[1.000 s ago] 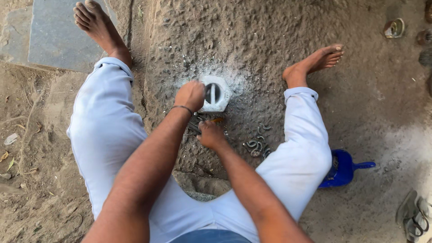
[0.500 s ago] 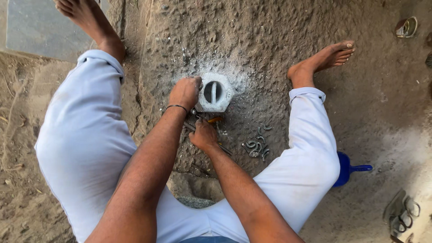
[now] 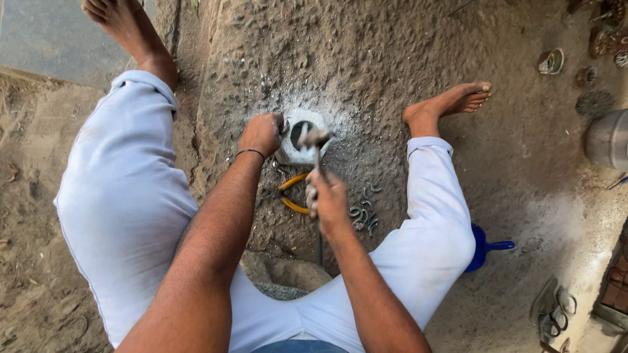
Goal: The person sits on the ground and uses a hammer and chisel to shape small metal pieces placed inside a hexagonal metal mold. They repeatedly strike the chisel to cut or shape the metal, then remove the shaped pieces and place them on the ground.
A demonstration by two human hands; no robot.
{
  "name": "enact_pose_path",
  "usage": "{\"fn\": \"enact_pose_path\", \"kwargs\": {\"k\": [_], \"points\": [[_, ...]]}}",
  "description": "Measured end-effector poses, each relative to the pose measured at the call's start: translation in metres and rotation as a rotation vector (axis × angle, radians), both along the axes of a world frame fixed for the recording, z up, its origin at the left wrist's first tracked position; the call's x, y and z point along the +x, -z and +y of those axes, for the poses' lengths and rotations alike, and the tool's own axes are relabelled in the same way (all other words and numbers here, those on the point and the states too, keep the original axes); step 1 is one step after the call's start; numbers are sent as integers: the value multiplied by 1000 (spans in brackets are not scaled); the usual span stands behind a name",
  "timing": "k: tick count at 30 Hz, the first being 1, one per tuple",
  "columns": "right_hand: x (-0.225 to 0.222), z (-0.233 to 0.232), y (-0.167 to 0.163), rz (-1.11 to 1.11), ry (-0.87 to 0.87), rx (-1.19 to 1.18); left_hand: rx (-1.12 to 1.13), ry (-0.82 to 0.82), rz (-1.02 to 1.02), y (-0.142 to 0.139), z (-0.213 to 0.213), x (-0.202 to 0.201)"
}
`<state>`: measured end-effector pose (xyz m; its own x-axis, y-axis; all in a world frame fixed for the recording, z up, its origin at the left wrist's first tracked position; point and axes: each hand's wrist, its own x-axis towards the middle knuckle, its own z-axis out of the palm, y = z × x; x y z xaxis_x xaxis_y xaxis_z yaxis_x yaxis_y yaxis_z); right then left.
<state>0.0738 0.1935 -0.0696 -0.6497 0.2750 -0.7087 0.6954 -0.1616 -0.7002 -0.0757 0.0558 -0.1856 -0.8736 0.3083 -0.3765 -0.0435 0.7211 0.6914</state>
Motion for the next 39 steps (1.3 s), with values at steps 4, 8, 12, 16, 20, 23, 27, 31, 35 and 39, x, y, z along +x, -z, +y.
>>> {"fn": "enact_pose_path", "kwargs": {"k": [4,8,12,16,20,23,27,31,35,39], "points": [[-4,-4,24,200,26,-22,-20,21,-101,1,1,1],[-13,-26,67,174,9,177,-10,-13,-158,2,2,-3],[-20,-30,66,-46,-151,497,-17,-39,-179,2,2,-4],[-29,-11,38,420,-37,428,25,-51,-136,1,2,-2],[-26,-3,40,674,-7,334,4,-21,-117,3,0,-2],[-16,-15,61,418,-108,418,19,0,-120,5,1,-5],[-10,-26,68,-113,-144,490,-10,-9,-106,6,4,-3],[-27,-7,50,200,-21,527,30,-21,-62,5,5,-2],[-36,4,39,742,50,240,-4,31,-69,6,3,-4],[-20,-17,58,684,-104,454,2,36,-77,8,2,-2]]}}
